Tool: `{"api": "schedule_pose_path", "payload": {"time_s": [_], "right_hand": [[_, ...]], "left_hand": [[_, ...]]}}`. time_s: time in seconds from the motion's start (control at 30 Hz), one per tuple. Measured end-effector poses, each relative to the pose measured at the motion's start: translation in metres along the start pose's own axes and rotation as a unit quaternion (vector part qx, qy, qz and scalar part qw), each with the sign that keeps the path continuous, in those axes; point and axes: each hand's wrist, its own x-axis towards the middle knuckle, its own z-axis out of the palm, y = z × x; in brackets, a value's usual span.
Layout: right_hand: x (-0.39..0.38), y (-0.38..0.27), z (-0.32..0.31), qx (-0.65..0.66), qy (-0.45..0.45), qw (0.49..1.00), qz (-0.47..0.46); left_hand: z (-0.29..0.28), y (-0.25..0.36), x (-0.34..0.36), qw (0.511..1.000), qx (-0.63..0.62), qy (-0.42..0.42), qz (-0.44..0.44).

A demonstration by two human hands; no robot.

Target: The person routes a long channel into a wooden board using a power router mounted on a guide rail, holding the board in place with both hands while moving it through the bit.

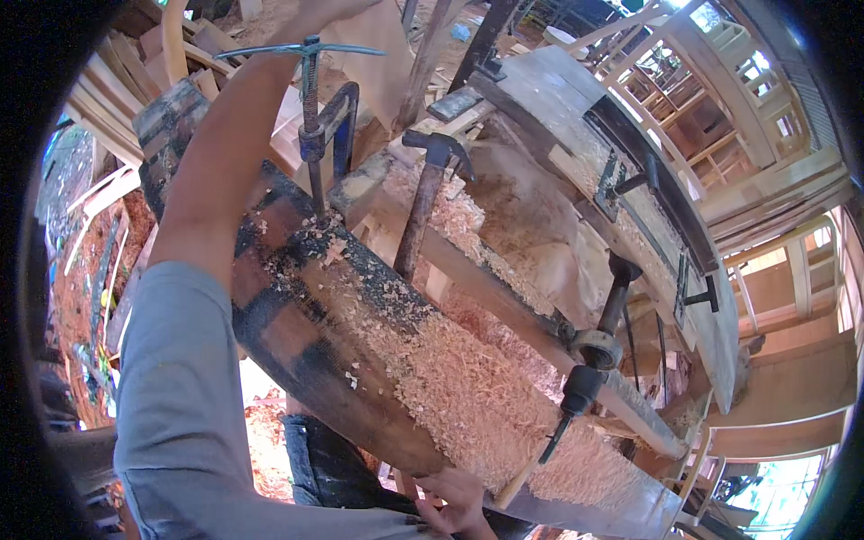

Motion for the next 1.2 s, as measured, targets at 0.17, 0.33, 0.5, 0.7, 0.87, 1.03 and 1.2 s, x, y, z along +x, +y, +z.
{"api": "schedule_pose_path", "payload": {"time_s": [0.17,0.33,0.5,0.7,0.87,1.03,1.2], "right_hand": [[-0.002,0.005,-0.002,-0.018,-0.008,0.999,-0.031],[-0.002,0.006,0.0,-0.012,0.0,0.999,-0.03],[0.0,0.007,-0.002,0.0,0.01,1.0,-0.03],[-0.007,0.009,-0.004,0.006,-0.026,0.999,0.018],[-0.032,0.032,-0.009,-0.09,-0.137,0.986,0.036],[-0.002,0.012,-0.005,-0.007,-0.034,0.999,-0.009],[-0.003,0.013,-0.006,-0.05,-0.051,0.997,-0.028]], "left_hand": [[-0.001,0.009,0.014,0.996,0.033,-0.032,0.072],[0.011,0.006,0.046,0.989,0.08,-0.043,0.116],[0.01,0.046,0.045,0.995,-0.004,-0.059,0.083],[0.05,0.052,0.105,0.996,-0.029,-0.004,0.09],[0.067,0.042,0.104,0.995,-0.03,-0.001,0.095],[0.065,0.013,0.074,0.994,-0.023,-0.006,0.103],[0.07,-0.032,0.02,0.995,-0.015,-0.031,0.099]]}}
